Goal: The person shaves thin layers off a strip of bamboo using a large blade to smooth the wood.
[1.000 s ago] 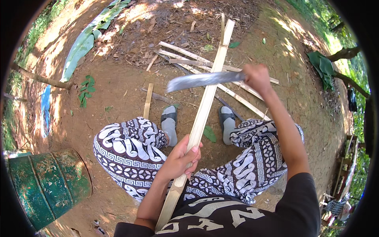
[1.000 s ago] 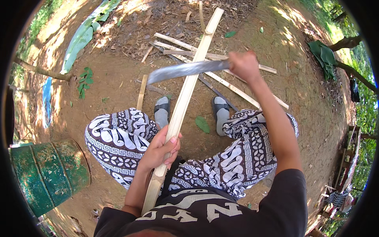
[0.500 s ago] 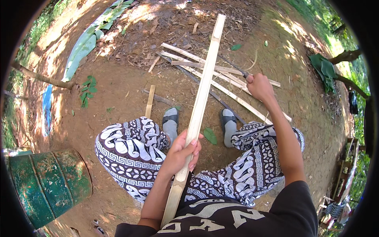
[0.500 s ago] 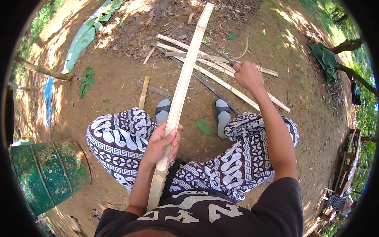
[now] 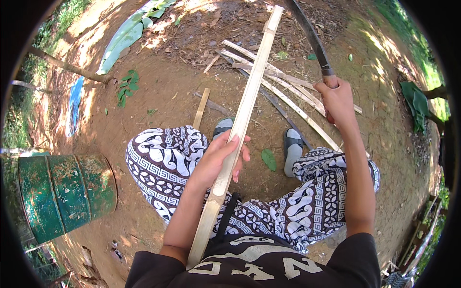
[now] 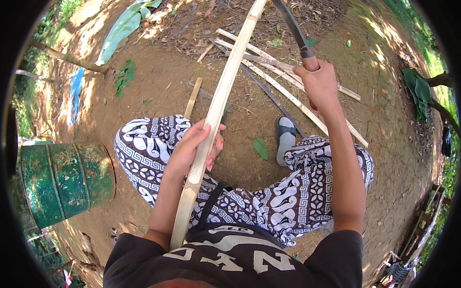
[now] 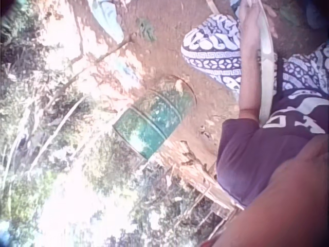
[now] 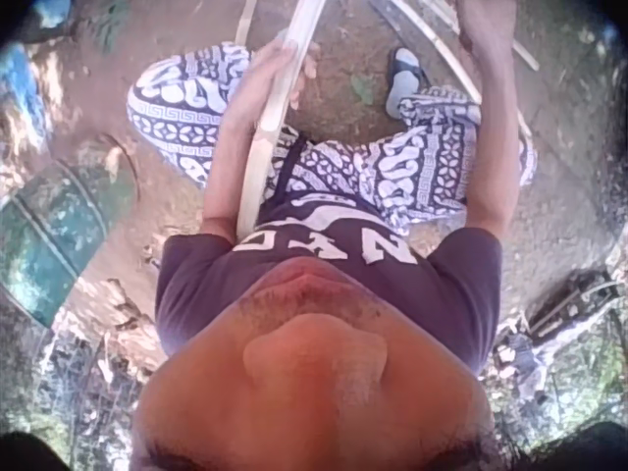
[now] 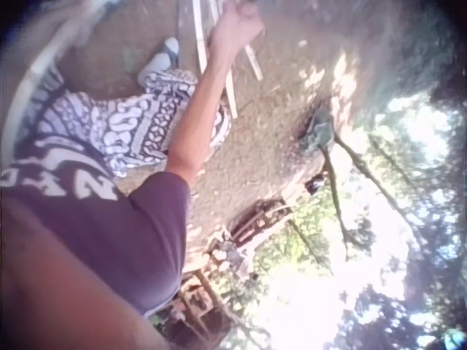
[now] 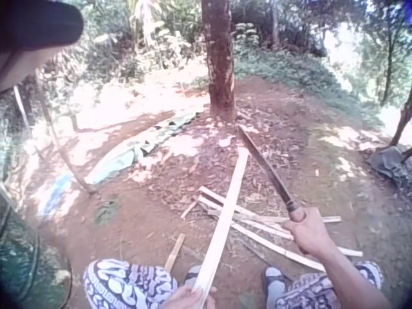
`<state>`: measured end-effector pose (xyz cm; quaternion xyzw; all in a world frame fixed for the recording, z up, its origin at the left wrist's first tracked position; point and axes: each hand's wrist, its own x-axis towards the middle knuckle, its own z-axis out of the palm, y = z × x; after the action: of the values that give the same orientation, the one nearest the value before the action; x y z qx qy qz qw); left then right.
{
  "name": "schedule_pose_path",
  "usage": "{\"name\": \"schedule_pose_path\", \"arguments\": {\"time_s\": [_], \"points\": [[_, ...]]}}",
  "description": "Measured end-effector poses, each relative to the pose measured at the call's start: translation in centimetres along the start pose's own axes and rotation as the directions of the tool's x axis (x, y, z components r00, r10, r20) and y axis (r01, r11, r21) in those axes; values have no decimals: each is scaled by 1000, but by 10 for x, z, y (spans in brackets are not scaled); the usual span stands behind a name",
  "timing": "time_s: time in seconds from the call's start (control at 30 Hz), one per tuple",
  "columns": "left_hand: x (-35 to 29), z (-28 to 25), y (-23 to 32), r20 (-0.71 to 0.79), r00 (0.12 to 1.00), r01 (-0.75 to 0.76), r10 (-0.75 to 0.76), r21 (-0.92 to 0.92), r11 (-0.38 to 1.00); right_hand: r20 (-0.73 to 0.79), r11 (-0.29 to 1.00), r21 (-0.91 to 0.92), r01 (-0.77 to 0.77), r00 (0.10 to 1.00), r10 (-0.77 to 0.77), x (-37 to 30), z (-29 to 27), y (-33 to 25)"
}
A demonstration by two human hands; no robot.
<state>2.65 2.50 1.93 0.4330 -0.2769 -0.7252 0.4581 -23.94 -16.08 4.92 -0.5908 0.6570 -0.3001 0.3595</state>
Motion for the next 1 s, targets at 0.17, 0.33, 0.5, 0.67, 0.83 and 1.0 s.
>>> {"name": "schedule_pose_path", "arguments": {"time_s": [0.17, 0.33, 0.5, 0.67, 0.83, 1.0], "points": [[3, 6, 12, -62, 997, 73, -54, 369, 927, -42, 994, -72, 81, 996, -84, -17, -12, -31], [12, 2, 40, -37, 998, 61, -52, 774, 630, -39, 990, -31, 135, 990, -136, -17, -16, -35], [31, -47, 105, 345, 933, -317, 103, 923, -218, -48, 979, -19, 202, 978, -203, -20, -12, -47], [71, -1, 194, -25, 993, -76, -112, 589, -805, -78, 959, -56, 277, 957, -281, -25, -20, -49], [110, -27, 241, 541, 817, 204, 200, 53, -978, -95, 953, -76, 292, 950, -298, -26, -17, -45], [127, 0, 296, 801, 585, -111, 129, 237, -965, -127, 964, 24, 265, 957, -260, -25, -14, -41]]}}
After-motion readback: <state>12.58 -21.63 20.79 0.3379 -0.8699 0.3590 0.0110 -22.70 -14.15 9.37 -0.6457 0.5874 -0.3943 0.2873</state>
